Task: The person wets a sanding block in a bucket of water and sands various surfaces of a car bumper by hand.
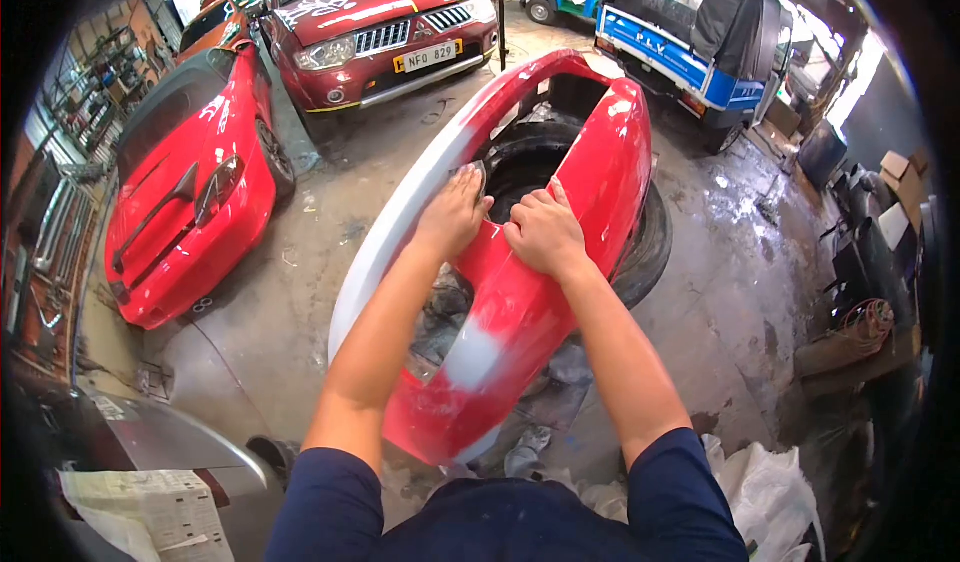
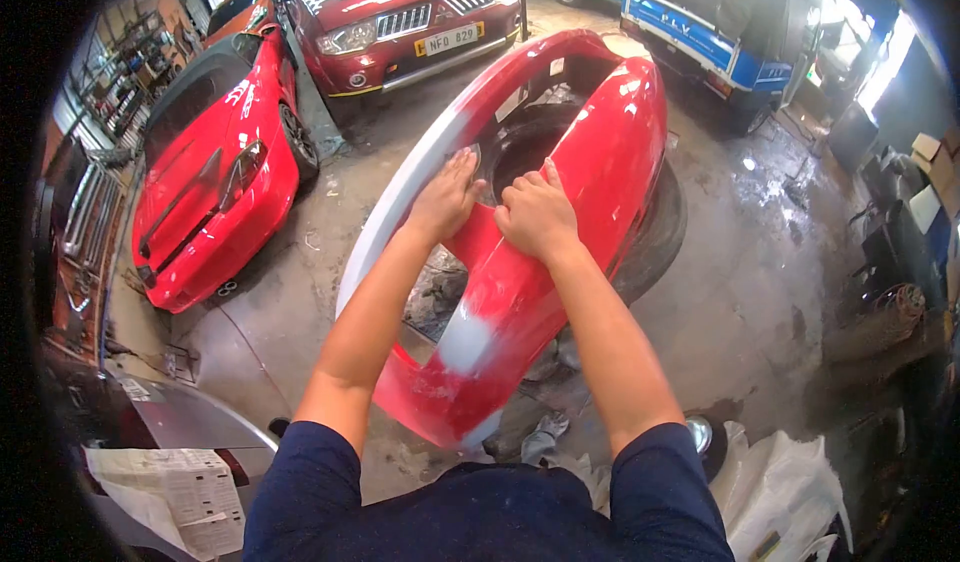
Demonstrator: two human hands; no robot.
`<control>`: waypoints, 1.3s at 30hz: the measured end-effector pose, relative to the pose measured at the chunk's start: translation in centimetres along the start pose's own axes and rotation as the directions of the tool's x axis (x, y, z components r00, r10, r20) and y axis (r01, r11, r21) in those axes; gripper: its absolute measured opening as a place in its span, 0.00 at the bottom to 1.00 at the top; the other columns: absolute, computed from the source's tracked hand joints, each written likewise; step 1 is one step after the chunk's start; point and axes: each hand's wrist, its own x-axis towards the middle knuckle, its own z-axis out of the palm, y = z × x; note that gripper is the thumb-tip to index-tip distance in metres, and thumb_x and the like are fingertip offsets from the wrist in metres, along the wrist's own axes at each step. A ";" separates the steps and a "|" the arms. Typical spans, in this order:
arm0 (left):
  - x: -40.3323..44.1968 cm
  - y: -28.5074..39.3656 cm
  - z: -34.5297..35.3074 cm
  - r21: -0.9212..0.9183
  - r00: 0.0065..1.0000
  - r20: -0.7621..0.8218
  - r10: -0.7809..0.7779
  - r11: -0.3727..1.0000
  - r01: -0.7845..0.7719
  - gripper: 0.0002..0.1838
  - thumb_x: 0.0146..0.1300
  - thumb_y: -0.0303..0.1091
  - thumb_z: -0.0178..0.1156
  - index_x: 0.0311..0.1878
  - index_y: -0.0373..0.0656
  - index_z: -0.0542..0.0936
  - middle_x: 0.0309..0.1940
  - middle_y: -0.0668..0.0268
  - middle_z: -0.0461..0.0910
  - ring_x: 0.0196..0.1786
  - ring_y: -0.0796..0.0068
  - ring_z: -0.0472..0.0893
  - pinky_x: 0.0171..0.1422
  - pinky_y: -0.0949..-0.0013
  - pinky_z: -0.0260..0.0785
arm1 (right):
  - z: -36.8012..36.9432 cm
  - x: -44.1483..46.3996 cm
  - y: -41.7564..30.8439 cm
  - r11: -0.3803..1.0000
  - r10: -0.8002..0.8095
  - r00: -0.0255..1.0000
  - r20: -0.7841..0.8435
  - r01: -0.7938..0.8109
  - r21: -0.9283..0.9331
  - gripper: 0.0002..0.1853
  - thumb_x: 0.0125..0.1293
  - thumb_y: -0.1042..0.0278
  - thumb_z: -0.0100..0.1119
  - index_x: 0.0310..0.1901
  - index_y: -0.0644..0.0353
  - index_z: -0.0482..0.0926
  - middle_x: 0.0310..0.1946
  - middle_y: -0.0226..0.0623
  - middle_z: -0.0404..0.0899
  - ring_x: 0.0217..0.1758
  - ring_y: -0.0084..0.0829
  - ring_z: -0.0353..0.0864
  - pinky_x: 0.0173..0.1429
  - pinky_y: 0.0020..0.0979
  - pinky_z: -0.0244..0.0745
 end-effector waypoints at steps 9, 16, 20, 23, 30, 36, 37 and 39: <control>-6.2 1.8 0.7 -0.066 0.990 -0.001 -0.139 0.988 0.139 0.33 0.82 0.43 0.48 0.77 0.25 0.59 0.79 0.38 0.57 0.83 0.42 0.56 0.86 0.51 0.49 | 0.5 -0.9 0.6 0.998 0.011 0.995 -0.103 -0.005 0.059 0.17 0.63 0.56 0.57 0.32 0.60 0.88 0.36 0.42 0.87 0.54 0.41 0.83 0.84 0.57 0.53; -3.8 3.0 0.0 -0.179 0.962 0.032 -0.269 0.946 0.271 0.31 0.83 0.42 0.44 0.79 0.29 0.59 0.81 0.44 0.56 0.85 0.50 0.55 0.87 0.57 0.45 | 1.1 -1.0 1.2 0.995 0.005 0.996 -0.084 0.003 0.098 0.16 0.64 0.58 0.57 0.33 0.60 0.88 0.37 0.41 0.86 0.55 0.41 0.82 0.84 0.57 0.52; -9.6 5.6 -2.1 -0.439 0.771 0.205 -0.604 0.647 0.623 0.28 0.82 0.39 0.46 0.78 0.31 0.63 0.79 0.45 0.62 0.83 0.51 0.59 0.86 0.57 0.48 | 0.6 -1.5 1.0 0.985 0.008 0.997 -0.079 0.006 0.175 0.14 0.63 0.60 0.57 0.32 0.61 0.87 0.36 0.41 0.85 0.56 0.41 0.81 0.84 0.58 0.52; -9.1 5.7 -4.2 -0.492 0.660 0.303 -0.687 0.480 0.726 0.28 0.82 0.39 0.46 0.76 0.31 0.65 0.77 0.47 0.65 0.81 0.54 0.62 0.86 0.58 0.49 | 0.7 -1.3 1.5 0.979 0.015 0.996 -0.092 0.004 0.204 0.14 0.63 0.60 0.57 0.33 0.61 0.87 0.36 0.41 0.85 0.56 0.41 0.81 0.84 0.59 0.53; 0.7 4.8 -6.4 0.547 0.886 0.454 -0.095 0.815 -0.193 0.28 0.77 0.41 0.51 0.75 0.38 0.70 0.77 0.56 0.68 0.83 0.43 0.56 0.87 0.44 0.43 | 1.0 -1.5 1.6 0.973 0.016 0.992 -0.129 0.014 0.231 0.16 0.64 0.61 0.55 0.34 0.63 0.89 0.37 0.44 0.87 0.54 0.42 0.82 0.84 0.59 0.51; 5.2 1.5 -6.6 0.600 0.754 0.644 -0.126 0.695 -0.396 0.30 0.79 0.52 0.43 0.77 0.51 0.70 0.78 0.70 0.68 0.86 0.40 0.45 0.87 0.35 0.29 | 2.1 -1.3 1.5 0.971 0.030 0.982 -0.185 0.015 0.240 0.14 0.62 0.62 0.56 0.34 0.62 0.88 0.35 0.42 0.85 0.52 0.42 0.82 0.84 0.59 0.51; 6.4 1.8 -6.2 0.592 0.729 0.670 -0.140 0.693 -0.411 0.30 0.79 0.52 0.43 0.78 0.52 0.70 0.78 0.70 0.68 0.86 0.41 0.44 0.87 0.35 0.28 | 2.2 -1.3 1.4 0.972 0.029 0.982 -0.187 0.016 0.236 0.14 0.62 0.63 0.56 0.34 0.62 0.88 0.34 0.42 0.85 0.52 0.41 0.82 0.84 0.58 0.51; 7.6 2.1 -5.7 0.622 0.688 0.699 -0.195 0.640 -0.452 0.30 0.79 0.55 0.41 0.79 0.56 0.68 0.79 0.72 0.67 0.87 0.45 0.42 0.87 0.36 0.23 | 2.0 -1.4 1.5 0.977 0.020 0.988 -0.155 0.014 0.212 0.16 0.64 0.63 0.53 0.36 0.63 0.89 0.37 0.45 0.87 0.53 0.42 0.83 0.84 0.59 0.51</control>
